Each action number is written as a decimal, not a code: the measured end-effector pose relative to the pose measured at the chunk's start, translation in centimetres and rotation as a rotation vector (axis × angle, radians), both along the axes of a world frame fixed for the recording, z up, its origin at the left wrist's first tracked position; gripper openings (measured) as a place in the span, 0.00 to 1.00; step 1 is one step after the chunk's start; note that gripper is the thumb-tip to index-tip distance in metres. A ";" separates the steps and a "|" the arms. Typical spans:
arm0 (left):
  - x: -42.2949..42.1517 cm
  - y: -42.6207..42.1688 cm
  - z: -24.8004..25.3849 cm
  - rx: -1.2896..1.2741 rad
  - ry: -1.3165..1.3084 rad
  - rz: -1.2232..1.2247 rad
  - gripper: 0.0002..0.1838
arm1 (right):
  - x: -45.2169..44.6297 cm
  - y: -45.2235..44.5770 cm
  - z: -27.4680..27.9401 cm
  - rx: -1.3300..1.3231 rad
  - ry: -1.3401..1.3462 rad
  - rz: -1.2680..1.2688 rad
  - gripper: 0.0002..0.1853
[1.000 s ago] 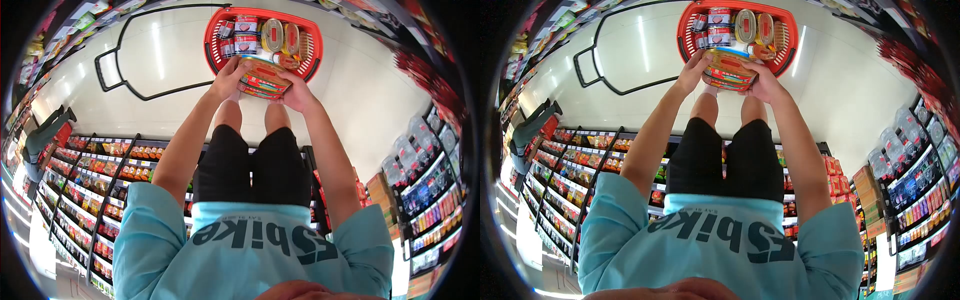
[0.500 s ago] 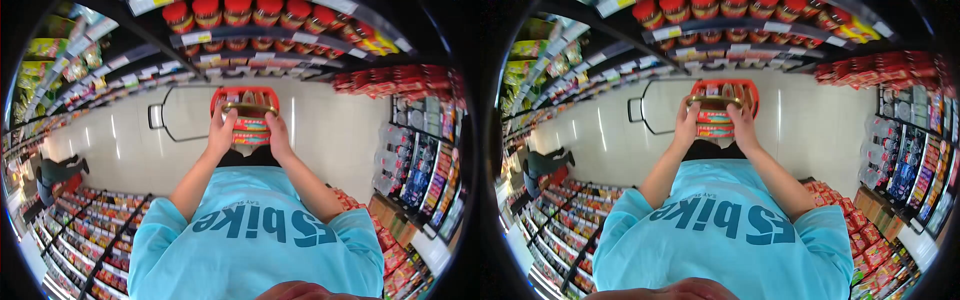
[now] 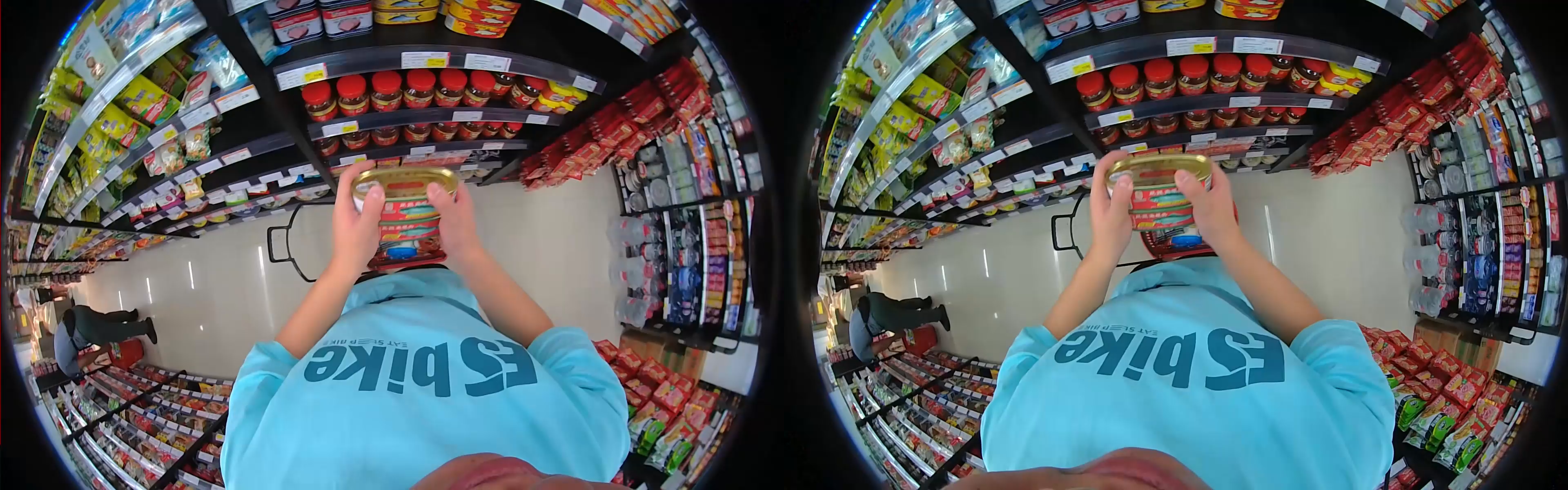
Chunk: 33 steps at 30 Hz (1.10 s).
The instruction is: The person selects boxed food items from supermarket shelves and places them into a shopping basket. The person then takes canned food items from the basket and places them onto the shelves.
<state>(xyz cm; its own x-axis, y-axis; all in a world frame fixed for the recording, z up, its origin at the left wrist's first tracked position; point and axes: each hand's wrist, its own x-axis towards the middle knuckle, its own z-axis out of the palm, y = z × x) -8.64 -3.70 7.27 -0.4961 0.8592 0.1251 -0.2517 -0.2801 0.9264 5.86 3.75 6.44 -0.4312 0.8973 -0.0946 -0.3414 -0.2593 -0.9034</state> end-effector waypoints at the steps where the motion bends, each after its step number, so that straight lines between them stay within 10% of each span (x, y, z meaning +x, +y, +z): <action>1: -0.4 -0.1 0.7 -0.017 -0.029 -0.038 0.18 | -0.3 0.2 0.7 -0.008 0.002 0.007 0.17; 10: -1.4 1.9 3.3 0.053 0.082 -0.068 0.18 | -1.2 2.9 4.1 -0.227 0.076 -0.026 0.19; 20: 1.9 7.2 3.6 -0.179 0.369 -0.314 0.46 | 4.6 8.7 3.2 -0.179 0.070 -0.033 0.21; 33: 13.0 22.7 2.1 -0.278 0.156 -0.420 0.41 | 17.9 23.3 -0.2 -0.055 -0.126 -0.021 0.25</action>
<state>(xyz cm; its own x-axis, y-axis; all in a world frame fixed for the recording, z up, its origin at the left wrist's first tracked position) 4.34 18.96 9.37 -0.0954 0.9913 -0.0908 -0.1425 0.0767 0.9868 23.74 27.04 6.23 -0.3940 0.8979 -0.1962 -0.2320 -0.3037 -0.9241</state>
